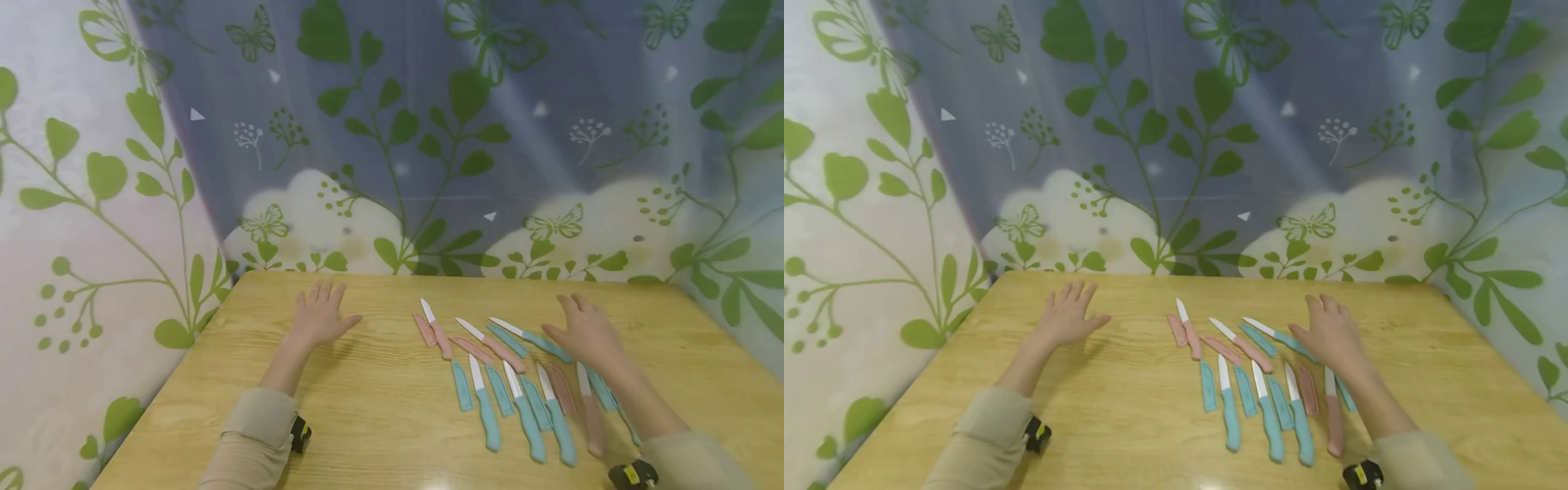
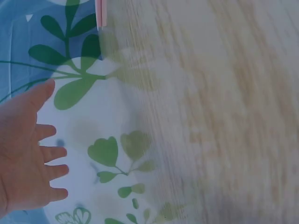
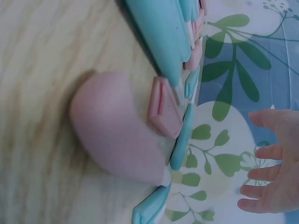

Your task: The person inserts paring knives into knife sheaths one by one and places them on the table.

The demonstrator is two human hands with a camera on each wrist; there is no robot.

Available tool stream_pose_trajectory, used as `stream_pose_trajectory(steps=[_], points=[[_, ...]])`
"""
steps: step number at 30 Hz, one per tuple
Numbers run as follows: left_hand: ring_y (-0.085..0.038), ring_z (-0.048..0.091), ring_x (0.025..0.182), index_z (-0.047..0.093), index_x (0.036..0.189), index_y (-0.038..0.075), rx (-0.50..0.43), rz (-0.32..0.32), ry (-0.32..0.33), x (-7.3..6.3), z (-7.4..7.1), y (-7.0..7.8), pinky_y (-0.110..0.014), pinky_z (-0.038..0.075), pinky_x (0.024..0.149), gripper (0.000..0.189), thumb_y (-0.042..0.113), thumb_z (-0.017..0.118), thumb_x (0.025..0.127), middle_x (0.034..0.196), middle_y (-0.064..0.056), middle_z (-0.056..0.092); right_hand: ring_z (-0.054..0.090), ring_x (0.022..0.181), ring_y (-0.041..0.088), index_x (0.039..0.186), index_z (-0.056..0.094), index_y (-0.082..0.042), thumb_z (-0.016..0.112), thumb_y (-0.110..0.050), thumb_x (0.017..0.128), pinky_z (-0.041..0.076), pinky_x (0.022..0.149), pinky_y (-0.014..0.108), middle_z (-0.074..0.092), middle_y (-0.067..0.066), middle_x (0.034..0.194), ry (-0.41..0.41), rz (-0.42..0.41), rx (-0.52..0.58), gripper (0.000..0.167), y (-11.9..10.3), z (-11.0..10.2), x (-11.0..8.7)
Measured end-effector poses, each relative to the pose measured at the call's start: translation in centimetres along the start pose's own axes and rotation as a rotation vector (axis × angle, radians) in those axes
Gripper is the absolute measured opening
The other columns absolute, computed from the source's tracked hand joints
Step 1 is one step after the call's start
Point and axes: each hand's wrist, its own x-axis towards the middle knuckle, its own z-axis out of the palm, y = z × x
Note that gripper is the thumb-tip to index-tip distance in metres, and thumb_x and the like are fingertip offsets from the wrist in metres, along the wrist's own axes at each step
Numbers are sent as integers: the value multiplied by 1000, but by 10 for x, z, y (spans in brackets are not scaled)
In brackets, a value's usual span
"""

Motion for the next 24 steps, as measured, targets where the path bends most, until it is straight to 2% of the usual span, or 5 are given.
stream_pose_trajectory(steps=[7, 12, 14, 17, 24], points=[[-43, 40, 121, 43, 132, -4, 33, -1, 5, 0, 5, 5, -56, 27, 102, 59, 39, 52, 93, 131, -27, 44, 44, 109, 53, 124, 46, 14, 58, -24, 90, 38, 87, 62, 47, 37, 120, 20, -42, -42, 52, -12, 4, 6], [-28, 58, 81, 61, 101, -7, -3, 47, 78, 8, 8, 13, -40, 50, 74, 30, 20, 60, 90, 93, -18, 61, 57, 96, 43, 112, 57, 10, 54, -18, 91, 48, 78, 53, 61, 27, 105, 15, -80, 14, 35, -26, 8, 14], [-22, 55, 70, 62, 93, -8, -45, 65, 94, 13, 8, 19, -34, 51, 66, 19, 10, 59, 88, 84, -15, 61, 61, 81, 34, 101, 61, 8, 53, -14, 91, 51, 71, 47, 65, 20, 92, 24, -102, 46, 26, -34, 11, 19], [-22, 53, 66, 61, 91, -9, -86, 76, 90, 22, 7, 29, -34, 51, 63, 14, 1, 54, 85, 81, -16, 61, 56, 64, 22, 89, 62, 5, 53, -10, 90, 50, 60, 38, 63, 11, 78, 35, -139, 88, 17, -45, 17, 27], [-20, 50, 60, 61, 78, 0, -25, 78, 64, 35, 12, 55, -30, 46, 52, 8, 1, 53, 79, 68, -7, 54, 54, 62, 17, 83, 62, 4, 56, -8, 89, 49, 58, 32, 62, 8, 74, 1, -195, 142, 14, -71, 33, 38]])
